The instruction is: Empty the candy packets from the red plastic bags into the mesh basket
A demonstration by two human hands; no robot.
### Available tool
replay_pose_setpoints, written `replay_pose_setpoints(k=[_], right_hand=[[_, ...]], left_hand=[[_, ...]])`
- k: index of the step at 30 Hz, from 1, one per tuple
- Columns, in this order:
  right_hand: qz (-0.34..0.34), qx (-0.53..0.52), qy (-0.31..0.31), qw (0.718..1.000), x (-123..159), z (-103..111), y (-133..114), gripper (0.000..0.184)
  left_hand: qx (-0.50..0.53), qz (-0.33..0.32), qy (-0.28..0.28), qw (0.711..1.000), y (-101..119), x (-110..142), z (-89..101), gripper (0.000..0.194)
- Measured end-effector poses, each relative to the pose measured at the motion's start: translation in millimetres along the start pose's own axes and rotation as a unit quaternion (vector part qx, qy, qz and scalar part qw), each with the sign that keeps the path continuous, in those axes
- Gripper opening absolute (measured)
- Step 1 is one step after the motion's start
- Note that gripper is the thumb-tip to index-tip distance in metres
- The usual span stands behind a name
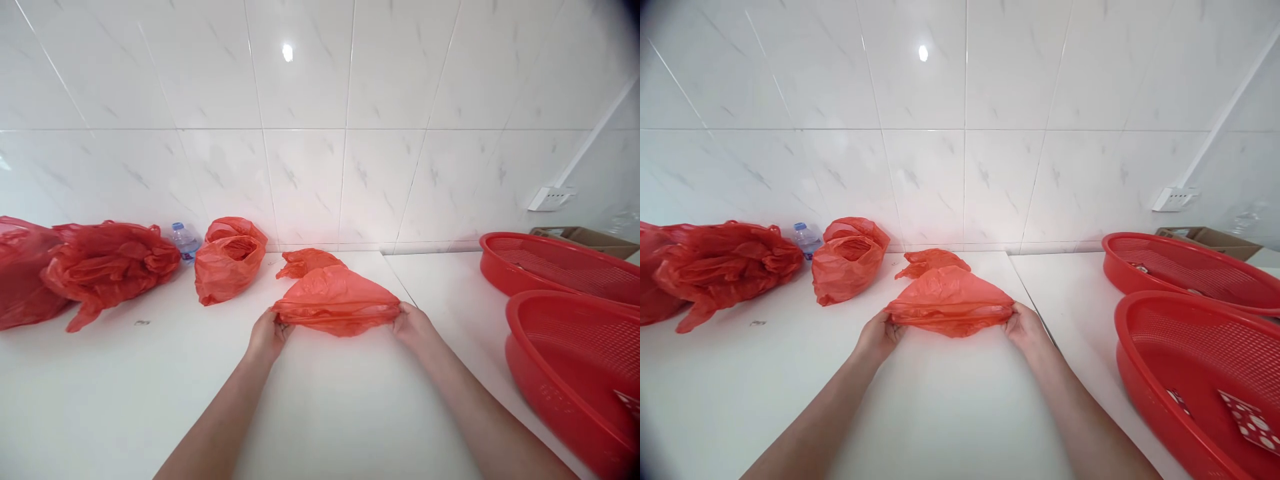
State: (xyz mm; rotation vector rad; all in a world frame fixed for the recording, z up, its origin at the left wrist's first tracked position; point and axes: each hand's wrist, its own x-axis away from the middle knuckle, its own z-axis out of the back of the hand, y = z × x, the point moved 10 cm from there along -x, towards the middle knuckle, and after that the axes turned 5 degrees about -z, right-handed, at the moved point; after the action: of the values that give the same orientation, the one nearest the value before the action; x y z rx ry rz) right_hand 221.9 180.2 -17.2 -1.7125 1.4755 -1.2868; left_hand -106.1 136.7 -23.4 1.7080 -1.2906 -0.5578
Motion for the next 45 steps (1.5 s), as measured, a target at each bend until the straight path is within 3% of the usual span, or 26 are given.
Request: replay_pose_setpoints(k=[1,3,4,6,8,9,10,13,15,18,19,21,23,24,27,29,31,33,35,36,37,38,40,42,43,45], right_hand=[[0.004,-0.006,0.009,1.000,-0.7,3.8,-2.0,0.011],[0.010,-0.004,0.021,1.000,2.3,6.4,-3.6,0.011],[0.013,0.003,0.023,1.000,5.5,5.4,-4.3,0.013],[0.012,0.018,0.014,1.000,13.0,-0.3,-6.4,0.020],[0.013,0.057,-0.010,0.998,19.9,-9.4,-10.6,0.023],[0.015,0.085,-0.021,0.996,22.3,-13.4,-13.0,0.023],[0.016,0.113,-0.032,0.993,23.8,-16.7,-15.1,0.021],[0.053,0.203,0.012,0.978,26.1,-9.6,-29.3,0.016],[0.133,0.261,0.098,0.951,37.4,1.5,-51.6,0.028],[0.334,0.340,0.177,0.861,86.3,-11.4,-88.5,0.035],[0.399,0.365,0.160,0.826,105.8,-26.8,-93.2,0.032],[0.469,0.441,0.058,0.763,131.8,-67.0,-82.0,0.020],[0.444,0.535,-0.039,0.718,131.7,-94.9,-52.2,0.020],[0.408,0.583,-0.053,0.701,122.0,-98.1,-37.6,0.024],[0.283,0.702,0.008,0.653,74.8,-74.2,-13.4,0.034],[0.216,0.741,0.019,0.635,47.7,-54.2,-5.2,0.036],[0.183,0.743,0.009,0.644,33.0,-42.1,-2.4,0.039],[0.176,0.724,0.002,0.667,29.7,-38.3,-3.3,0.049],[0.176,0.711,-0.004,0.681,32.5,-40.2,-2.3,0.063],[0.172,0.707,-0.009,0.686,34.6,-41.9,-0.5,0.069],[0.168,0.703,-0.016,0.691,36.8,-43.7,1.7,0.074],[0.162,0.696,-0.027,0.698,38.9,-45.3,4.1,0.076],[0.154,0.674,-0.055,0.720,43.4,-47.7,6.8,0.069],[0.149,0.645,-0.098,0.743,47.8,-49.2,7.4,0.049],[0.143,0.631,-0.119,0.753,49.2,-48.7,7.2,0.041],[0.117,0.610,-0.144,0.770,49.1,-43.8,6.3,0.035]], left_hand=[[-0.064,-0.016,0.000,0.998,2.7,1.1,2.0,0.022],[-0.238,-0.141,0.014,0.961,26.9,11.5,-0.8,0.036],[-0.333,-0.234,0.011,0.913,44.1,23.2,-11.6,0.045],[-0.480,-0.411,-0.036,0.774,65.4,57.0,-49.9,0.058],[-0.550,-0.496,-0.124,0.661,59.9,84.8,-85.0,0.059],[-0.564,-0.497,-0.167,0.638,52.1,90.7,-95.6,0.056],[-0.567,-0.470,-0.200,0.647,43.8,89.9,-100.3,0.048],[-0.543,-0.325,-0.224,0.742,20.4,67.6,-90.8,0.012],[-0.497,-0.239,-0.180,0.814,12.4,50.5,-72.3,0.022],[-0.386,-0.153,-0.113,0.902,8.1,36.5,-47.8,0.030],[-0.346,-0.126,-0.104,0.924,5.8,35.2,-43.3,0.032],[-0.274,-0.080,-0.113,0.952,0.9,37.4,-43.1,0.034],[-0.190,-0.023,-0.157,0.969,-6.5,43.3,-51.0,0.033],[-0.145,0.008,-0.183,0.972,-9.9,46.7,-56.1,0.032],[-0.029,0.069,-0.218,0.973,-9.9,46.8,-61.1,0.022],[0.001,0.068,-0.179,0.981,-1.8,34.4,-50.0,0.018],[-0.025,0.036,-0.113,0.993,11.3,22.1,-33.3,0.019],[-0.098,-0.068,-0.035,0.992,40.1,21.4,-18.9,0.021],[-0.201,-0.260,0.028,0.944,85.7,46.7,-21.0,0.025],[-0.261,-0.362,0.033,0.894,105.8,69.7,-33.3,0.026],[-0.323,-0.436,0.006,0.840,115.9,92.9,-52.9,0.026],[-0.388,-0.469,-0.061,0.791,112.9,110.8,-77.8,0.021],[-0.510,-0.440,-0.249,0.696,76.5,132.4,-121.6,0.014],[-0.590,-0.384,-0.362,0.611,37.2,137.0,-134.2,0.021],[-0.617,-0.373,-0.371,0.585,26.3,131.1,-131.3,0.028],[-0.661,-0.371,-0.328,0.564,18.3,107.2,-115.1,0.044]])
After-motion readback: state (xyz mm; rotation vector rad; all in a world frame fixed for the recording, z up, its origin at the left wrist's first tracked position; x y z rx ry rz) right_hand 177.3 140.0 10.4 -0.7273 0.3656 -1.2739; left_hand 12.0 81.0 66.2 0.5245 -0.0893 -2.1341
